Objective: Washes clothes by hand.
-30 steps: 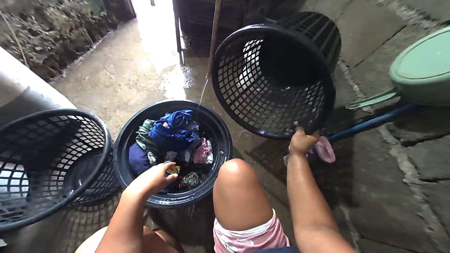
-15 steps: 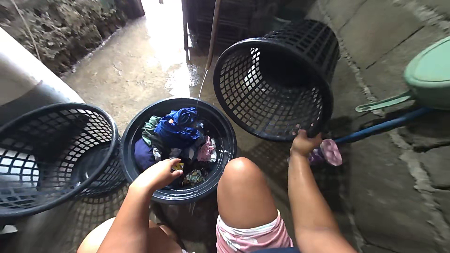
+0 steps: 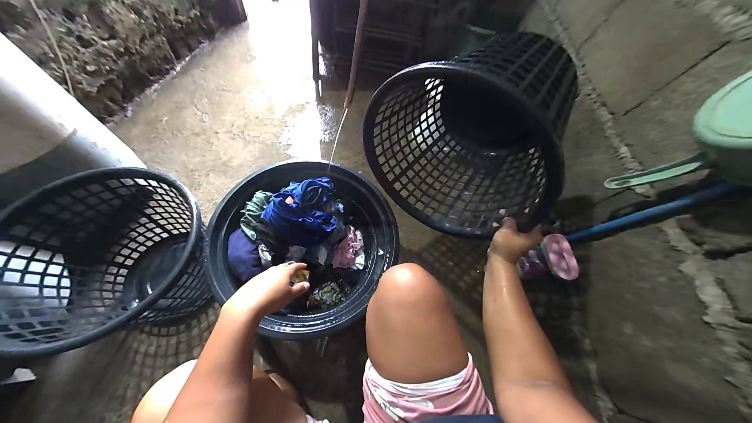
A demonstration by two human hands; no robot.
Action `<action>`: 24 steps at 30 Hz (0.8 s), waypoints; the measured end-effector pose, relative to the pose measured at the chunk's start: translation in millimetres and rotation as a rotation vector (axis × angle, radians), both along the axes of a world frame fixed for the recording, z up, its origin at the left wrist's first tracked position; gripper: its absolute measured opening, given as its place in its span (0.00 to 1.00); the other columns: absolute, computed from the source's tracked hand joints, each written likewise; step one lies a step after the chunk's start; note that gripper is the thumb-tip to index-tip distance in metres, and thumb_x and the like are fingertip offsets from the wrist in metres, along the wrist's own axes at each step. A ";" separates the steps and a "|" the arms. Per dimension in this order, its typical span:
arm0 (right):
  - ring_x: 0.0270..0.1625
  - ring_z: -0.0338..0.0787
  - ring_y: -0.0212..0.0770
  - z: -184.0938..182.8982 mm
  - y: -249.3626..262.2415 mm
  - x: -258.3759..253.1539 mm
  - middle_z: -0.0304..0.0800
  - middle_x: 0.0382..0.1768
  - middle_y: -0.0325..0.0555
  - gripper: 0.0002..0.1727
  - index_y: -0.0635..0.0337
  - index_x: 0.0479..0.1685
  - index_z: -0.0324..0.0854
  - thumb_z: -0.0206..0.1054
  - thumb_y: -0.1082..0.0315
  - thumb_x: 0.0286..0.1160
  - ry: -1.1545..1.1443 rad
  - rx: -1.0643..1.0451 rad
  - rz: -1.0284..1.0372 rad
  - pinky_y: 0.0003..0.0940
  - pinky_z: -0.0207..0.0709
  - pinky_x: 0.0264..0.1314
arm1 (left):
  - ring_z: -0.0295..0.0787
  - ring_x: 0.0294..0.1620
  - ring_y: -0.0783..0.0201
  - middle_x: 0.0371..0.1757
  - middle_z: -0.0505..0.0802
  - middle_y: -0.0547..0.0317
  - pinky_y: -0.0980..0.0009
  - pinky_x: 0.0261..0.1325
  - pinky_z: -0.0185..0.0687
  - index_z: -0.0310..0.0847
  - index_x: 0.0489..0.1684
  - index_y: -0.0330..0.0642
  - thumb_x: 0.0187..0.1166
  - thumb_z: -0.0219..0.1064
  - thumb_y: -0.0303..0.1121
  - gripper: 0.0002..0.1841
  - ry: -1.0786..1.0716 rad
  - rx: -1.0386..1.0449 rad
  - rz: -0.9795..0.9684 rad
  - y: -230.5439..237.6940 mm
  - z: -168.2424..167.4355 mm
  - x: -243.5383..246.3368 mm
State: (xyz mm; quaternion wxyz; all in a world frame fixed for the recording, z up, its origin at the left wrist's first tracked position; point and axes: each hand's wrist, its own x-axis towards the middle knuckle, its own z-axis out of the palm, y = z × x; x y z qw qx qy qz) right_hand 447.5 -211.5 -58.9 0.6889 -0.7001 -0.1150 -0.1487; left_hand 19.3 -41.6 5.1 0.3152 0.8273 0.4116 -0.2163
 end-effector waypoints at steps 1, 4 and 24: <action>0.41 0.93 0.31 0.1 0.2 -0.3 0.89 0.49 0.53 0.20 0.79 0.65 0.73 0.62 0.83 0.73 0.002 0.001 0.000 0.28 0.89 0.47 | 0.75 0.82 0.44 0.82 0.78 0.42 0.42 0.83 0.66 0.65 0.89 0.49 0.91 0.58 0.48 0.30 0.000 0.000 0.000 0.2 -0.1 -0.1; 0.41 0.93 0.33 1.6 3.3 -0.7 0.89 0.50 0.53 0.20 0.77 0.68 0.72 0.62 0.83 0.76 0.056 0.011 -0.008 0.29 0.89 0.47 | 0.75 0.82 0.44 0.82 0.78 0.42 0.41 0.83 0.66 0.65 0.89 0.49 0.91 0.58 0.49 0.30 -0.001 0.003 -0.009 0.4 -0.2 -0.3; 0.74 0.80 0.57 -48.4 52.9 13.1 0.66 0.80 0.60 0.33 0.57 0.89 0.51 0.55 0.56 0.91 1.034 0.537 0.260 0.49 0.83 0.69 | 0.73 0.83 0.43 0.81 0.79 0.41 0.40 0.84 0.63 0.64 0.90 0.48 0.91 0.58 0.48 0.30 0.022 -0.018 0.050 6.9 -0.7 -14.5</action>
